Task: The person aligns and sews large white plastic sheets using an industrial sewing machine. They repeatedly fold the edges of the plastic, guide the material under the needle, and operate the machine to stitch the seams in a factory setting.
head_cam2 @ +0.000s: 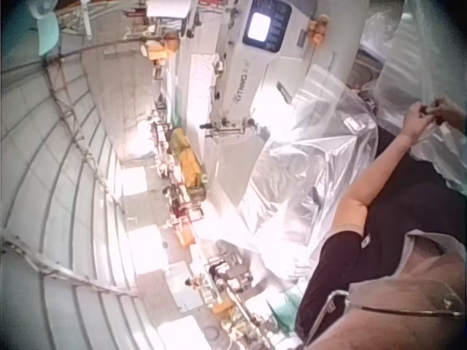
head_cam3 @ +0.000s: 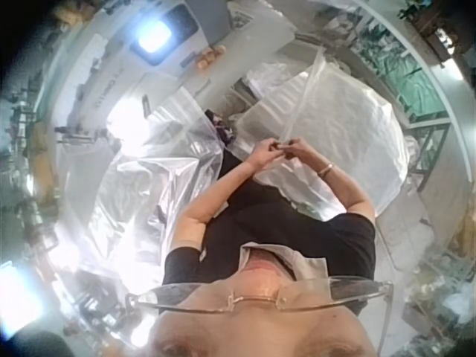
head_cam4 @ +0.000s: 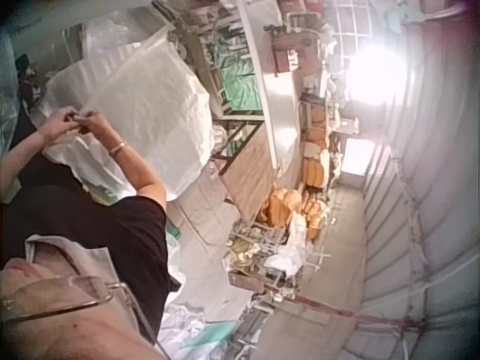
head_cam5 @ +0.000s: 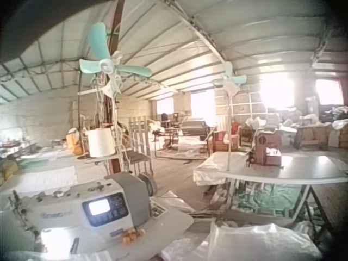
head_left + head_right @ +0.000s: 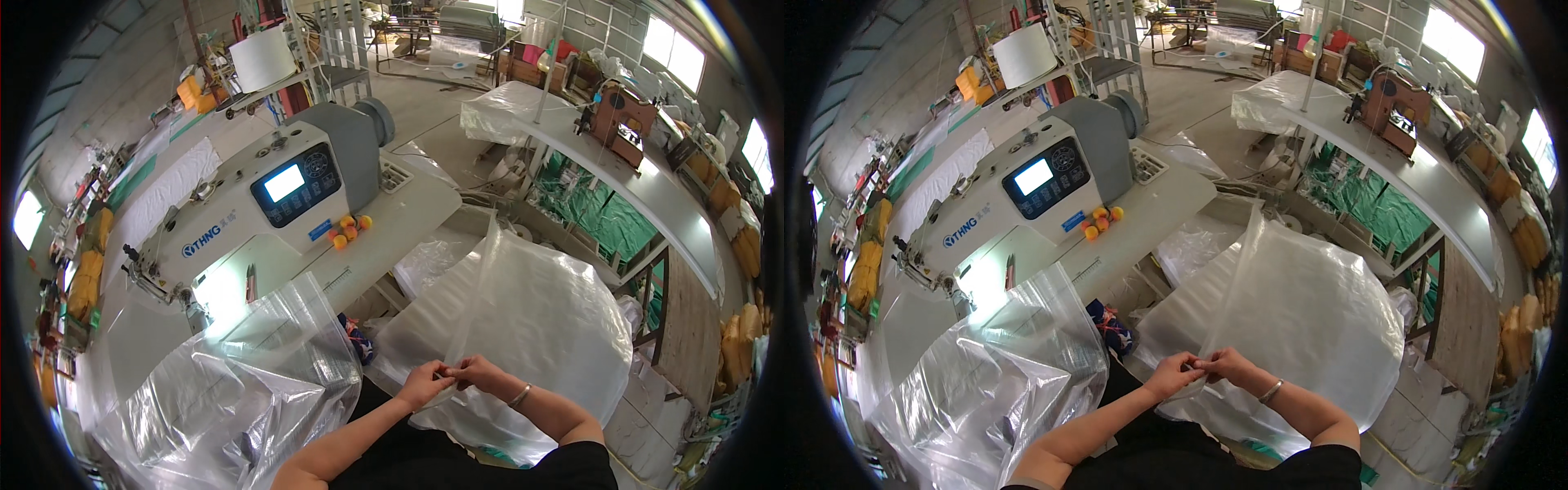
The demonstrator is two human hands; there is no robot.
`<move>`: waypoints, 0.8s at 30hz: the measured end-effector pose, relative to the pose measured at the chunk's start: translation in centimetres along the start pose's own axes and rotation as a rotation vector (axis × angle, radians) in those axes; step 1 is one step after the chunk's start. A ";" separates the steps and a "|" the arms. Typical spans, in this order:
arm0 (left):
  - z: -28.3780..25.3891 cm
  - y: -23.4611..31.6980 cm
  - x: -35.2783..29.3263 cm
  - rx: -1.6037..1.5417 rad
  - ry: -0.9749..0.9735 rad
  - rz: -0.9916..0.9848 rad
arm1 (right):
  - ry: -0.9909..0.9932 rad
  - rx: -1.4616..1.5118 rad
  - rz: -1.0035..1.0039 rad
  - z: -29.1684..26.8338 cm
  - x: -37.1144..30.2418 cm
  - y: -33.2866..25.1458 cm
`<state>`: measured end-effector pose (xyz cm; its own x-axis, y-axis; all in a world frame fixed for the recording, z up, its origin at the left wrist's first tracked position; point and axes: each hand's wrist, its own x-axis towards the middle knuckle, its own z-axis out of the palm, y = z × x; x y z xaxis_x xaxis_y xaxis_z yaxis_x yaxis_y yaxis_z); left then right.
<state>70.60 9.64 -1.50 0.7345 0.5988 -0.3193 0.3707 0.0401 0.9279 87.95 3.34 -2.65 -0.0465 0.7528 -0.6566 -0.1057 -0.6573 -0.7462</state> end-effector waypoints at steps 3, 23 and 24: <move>-0.5 0.1 0.4 -0.052 0.027 -0.003 | -0.074 0.137 -0.026 0.1 -1.3 -1.1; 0.9 -2.3 1.2 -0.184 0.247 0.156 | -0.030 -0.188 -0.074 2.3 1.6 -0.7; 1.5 -3.5 2.2 -0.141 0.285 0.166 | -0.039 -0.212 -0.078 2.4 1.6 -1.1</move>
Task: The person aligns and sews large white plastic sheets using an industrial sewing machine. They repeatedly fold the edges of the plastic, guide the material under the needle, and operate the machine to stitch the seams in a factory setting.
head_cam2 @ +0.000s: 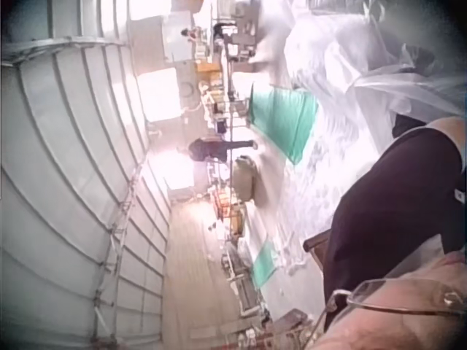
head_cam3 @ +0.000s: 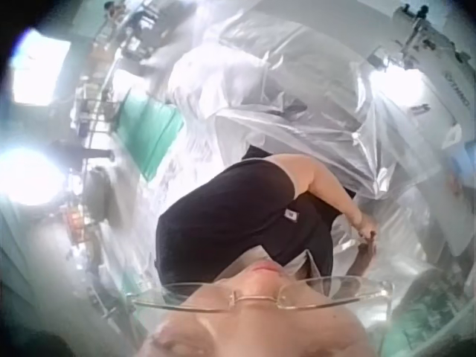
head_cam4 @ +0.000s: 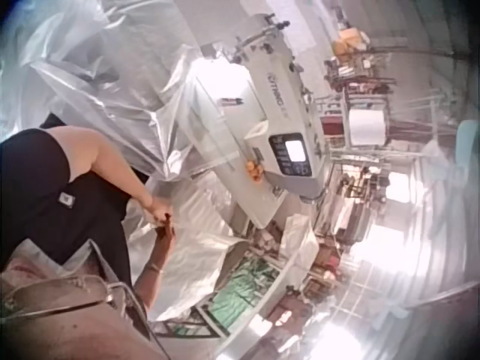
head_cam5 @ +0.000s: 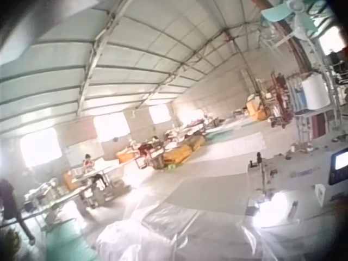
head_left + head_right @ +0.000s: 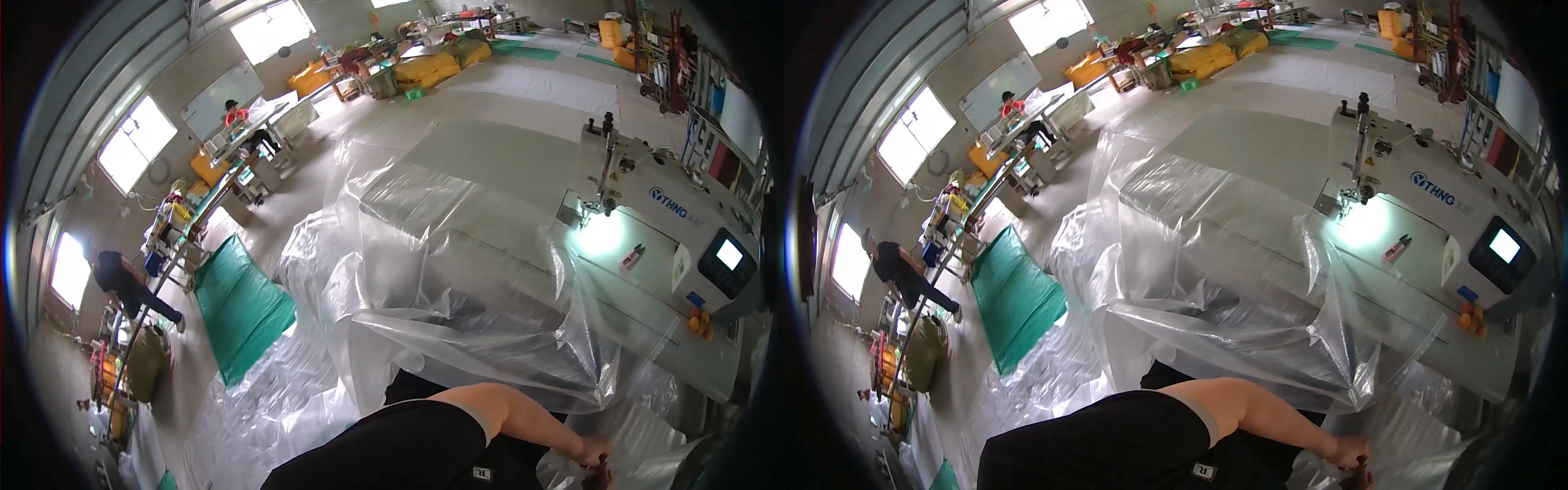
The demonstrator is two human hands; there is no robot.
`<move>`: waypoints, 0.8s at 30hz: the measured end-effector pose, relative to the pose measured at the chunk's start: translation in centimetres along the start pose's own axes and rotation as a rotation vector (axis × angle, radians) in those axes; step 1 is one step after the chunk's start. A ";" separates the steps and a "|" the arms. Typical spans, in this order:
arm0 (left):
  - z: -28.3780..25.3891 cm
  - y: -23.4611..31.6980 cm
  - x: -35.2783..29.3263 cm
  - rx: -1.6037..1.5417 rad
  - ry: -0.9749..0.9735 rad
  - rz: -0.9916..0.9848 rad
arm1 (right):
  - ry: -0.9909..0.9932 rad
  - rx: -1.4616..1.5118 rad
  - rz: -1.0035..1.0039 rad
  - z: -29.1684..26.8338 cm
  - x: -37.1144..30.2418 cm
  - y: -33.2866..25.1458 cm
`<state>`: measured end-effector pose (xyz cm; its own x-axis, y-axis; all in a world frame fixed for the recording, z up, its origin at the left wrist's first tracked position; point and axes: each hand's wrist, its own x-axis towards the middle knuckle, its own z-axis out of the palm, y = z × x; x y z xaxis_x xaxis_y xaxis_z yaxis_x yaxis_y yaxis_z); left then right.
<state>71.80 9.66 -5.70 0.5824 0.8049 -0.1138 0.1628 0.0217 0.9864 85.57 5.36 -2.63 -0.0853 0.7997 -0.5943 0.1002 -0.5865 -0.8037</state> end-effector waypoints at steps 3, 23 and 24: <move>1.4 -2.7 1.5 0.138 0.087 0.134 | -0.018 -0.033 -0.010 -0.1 0.3 -0.5; -1.2 0.9 -0.4 -0.136 -0.122 -0.187 | 0.084 -0.067 -0.062 -1.4 0.1 -0.2; -0.9 2.5 -1.1 -0.258 -0.128 -0.193 | 0.083 -0.072 -0.060 -1.1 0.2 -0.2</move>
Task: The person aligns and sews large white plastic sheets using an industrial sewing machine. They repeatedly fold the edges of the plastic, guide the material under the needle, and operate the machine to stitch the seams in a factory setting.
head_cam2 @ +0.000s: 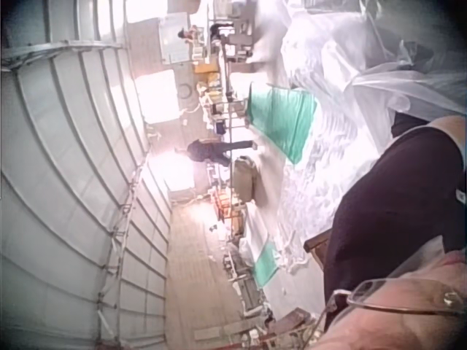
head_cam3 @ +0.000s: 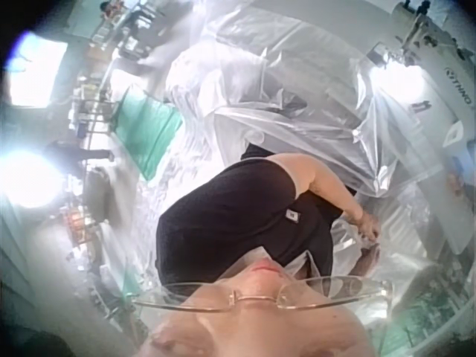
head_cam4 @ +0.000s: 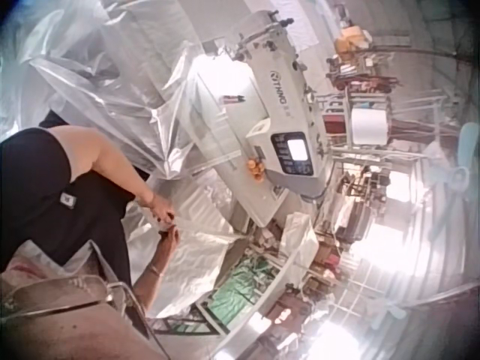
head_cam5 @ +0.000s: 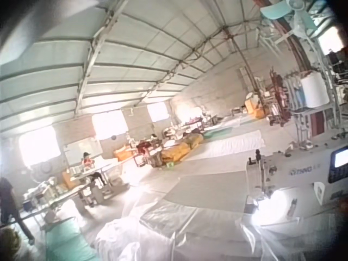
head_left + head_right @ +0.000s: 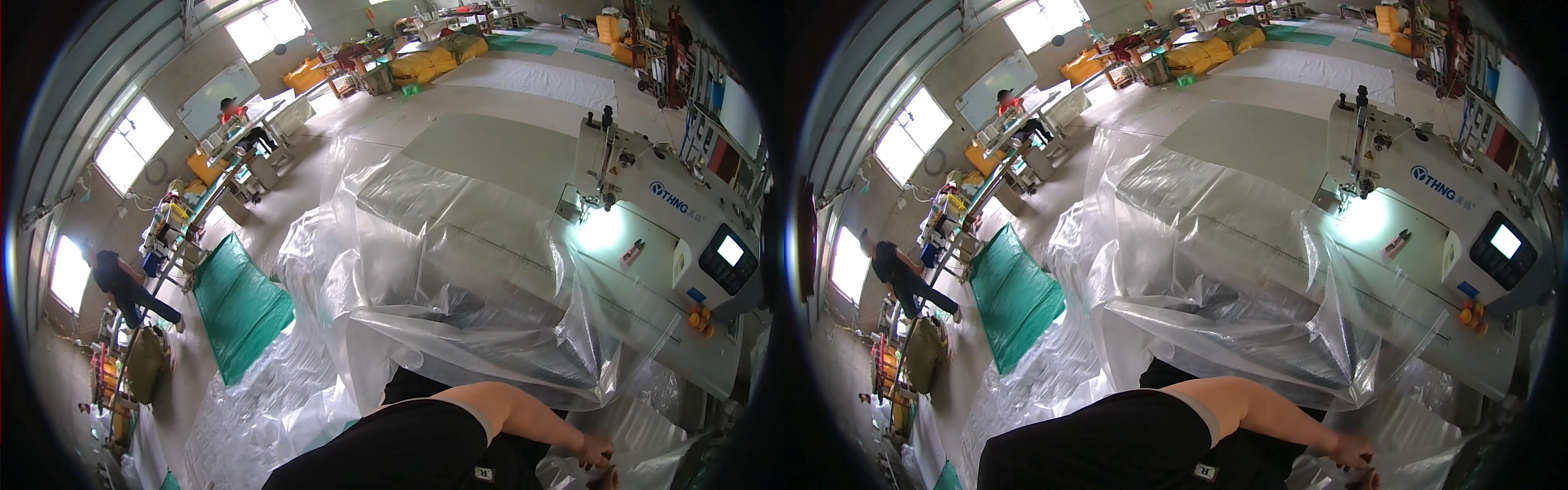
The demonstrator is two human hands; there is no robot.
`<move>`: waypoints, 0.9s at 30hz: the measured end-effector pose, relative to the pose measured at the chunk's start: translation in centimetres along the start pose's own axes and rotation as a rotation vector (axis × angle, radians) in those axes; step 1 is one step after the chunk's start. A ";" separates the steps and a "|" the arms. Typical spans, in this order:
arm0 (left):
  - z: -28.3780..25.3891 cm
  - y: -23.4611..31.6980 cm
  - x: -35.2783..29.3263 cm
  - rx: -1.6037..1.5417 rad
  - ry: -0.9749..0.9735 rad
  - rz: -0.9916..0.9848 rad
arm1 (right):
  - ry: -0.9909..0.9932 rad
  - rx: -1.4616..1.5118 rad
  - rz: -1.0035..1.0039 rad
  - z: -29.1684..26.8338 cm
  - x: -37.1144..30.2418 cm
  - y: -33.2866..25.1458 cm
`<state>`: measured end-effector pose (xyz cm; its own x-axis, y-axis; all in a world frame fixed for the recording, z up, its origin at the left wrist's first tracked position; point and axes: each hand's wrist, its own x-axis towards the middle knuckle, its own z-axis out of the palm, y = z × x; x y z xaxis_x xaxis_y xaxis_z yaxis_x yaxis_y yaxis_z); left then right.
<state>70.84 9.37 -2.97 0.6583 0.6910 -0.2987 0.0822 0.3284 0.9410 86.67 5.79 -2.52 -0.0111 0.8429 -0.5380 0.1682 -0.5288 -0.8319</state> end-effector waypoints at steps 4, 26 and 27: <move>1.0 -1.4 1.3 0.189 0.104 0.263 | 0.002 -0.009 -0.016 0.3 0.4 -0.1; -7.5 -8.7 5.4 0.088 0.659 -0.059 | 0.270 -0.169 -0.237 -4.3 1.2 -0.4; -7.5 -6.4 4.9 0.152 0.676 -0.177 | 0.329 -0.183 -0.242 -5.7 0.9 0.2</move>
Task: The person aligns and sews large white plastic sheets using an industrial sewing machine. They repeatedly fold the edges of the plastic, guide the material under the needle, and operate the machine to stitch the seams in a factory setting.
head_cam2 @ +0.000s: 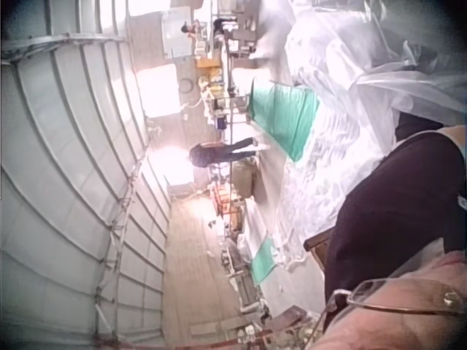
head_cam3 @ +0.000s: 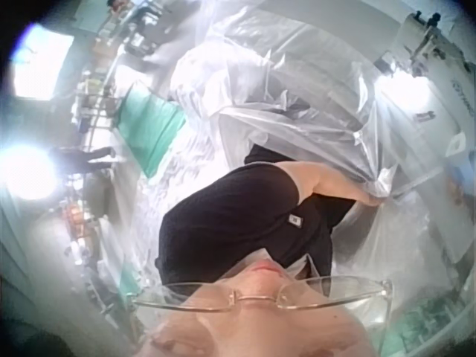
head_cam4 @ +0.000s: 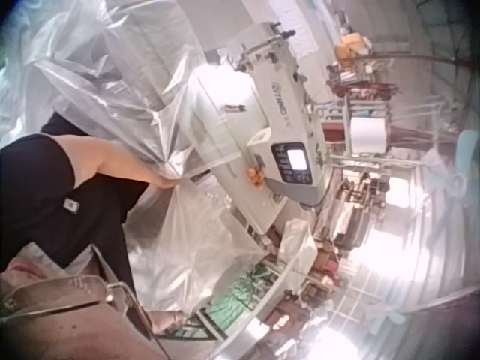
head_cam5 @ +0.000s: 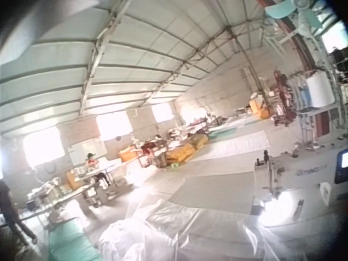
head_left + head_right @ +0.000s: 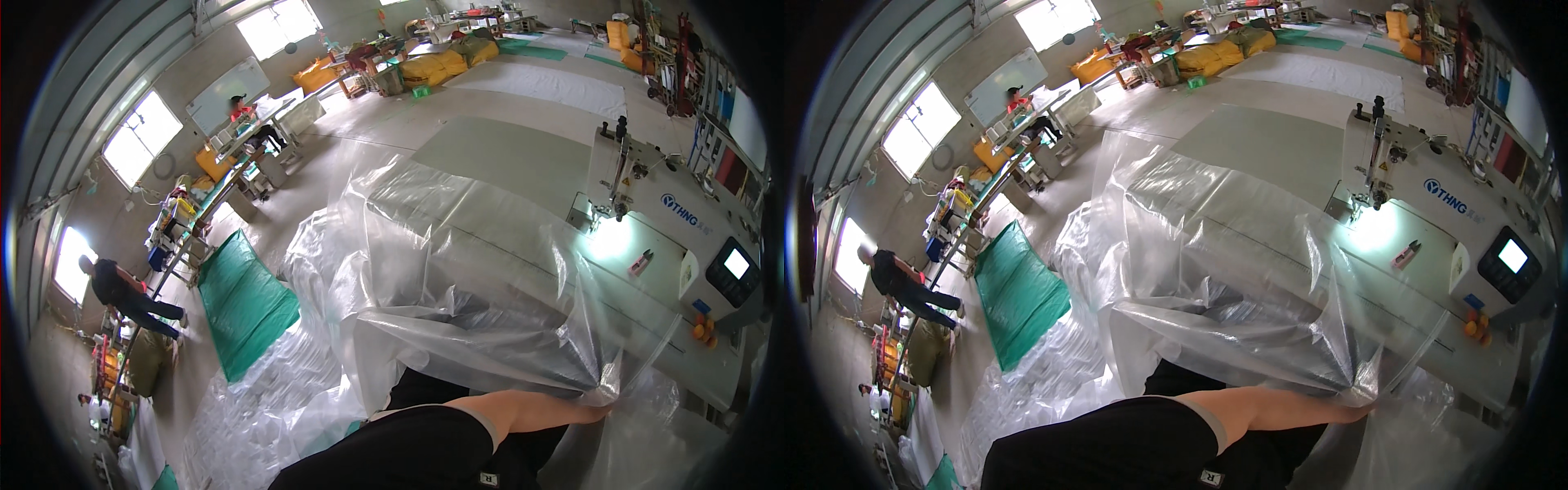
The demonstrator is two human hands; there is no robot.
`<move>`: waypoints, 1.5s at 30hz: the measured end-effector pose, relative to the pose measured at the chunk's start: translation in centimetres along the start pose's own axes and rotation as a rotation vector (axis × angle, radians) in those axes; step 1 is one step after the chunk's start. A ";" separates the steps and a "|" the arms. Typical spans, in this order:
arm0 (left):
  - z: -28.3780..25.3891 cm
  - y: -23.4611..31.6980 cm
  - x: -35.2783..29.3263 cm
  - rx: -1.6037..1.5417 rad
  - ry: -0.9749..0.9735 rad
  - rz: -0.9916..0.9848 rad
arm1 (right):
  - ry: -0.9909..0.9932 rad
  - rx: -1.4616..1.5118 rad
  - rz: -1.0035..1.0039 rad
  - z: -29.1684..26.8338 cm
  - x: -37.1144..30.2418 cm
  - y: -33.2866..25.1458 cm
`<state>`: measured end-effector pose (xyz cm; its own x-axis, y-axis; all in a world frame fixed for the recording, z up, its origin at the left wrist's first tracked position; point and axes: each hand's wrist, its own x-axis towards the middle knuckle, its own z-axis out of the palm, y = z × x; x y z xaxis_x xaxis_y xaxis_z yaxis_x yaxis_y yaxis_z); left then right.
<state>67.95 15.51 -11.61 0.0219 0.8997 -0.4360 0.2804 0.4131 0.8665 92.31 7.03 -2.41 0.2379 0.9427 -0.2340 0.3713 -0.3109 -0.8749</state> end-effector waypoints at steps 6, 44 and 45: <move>1.8 0.7 5.1 -0.555 -0.313 -0.283 | 0.193 -0.154 -0.127 -7.4 0.3 3.0; -0.9 2.6 -12.7 0.017 -1.107 0.556 | 0.012 -0.251 -0.200 -3.0 1.8 1.3; -0.2 2.0 -12.5 -0.068 -1.216 0.456 | 0.002 -0.250 -0.194 -2.8 1.3 1.5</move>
<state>68.08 5.07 -4.41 0.9625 0.2712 -0.0092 -0.0311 0.1440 0.9891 95.73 7.48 -2.80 0.1429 0.9871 -0.0719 0.6192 -0.1459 -0.7716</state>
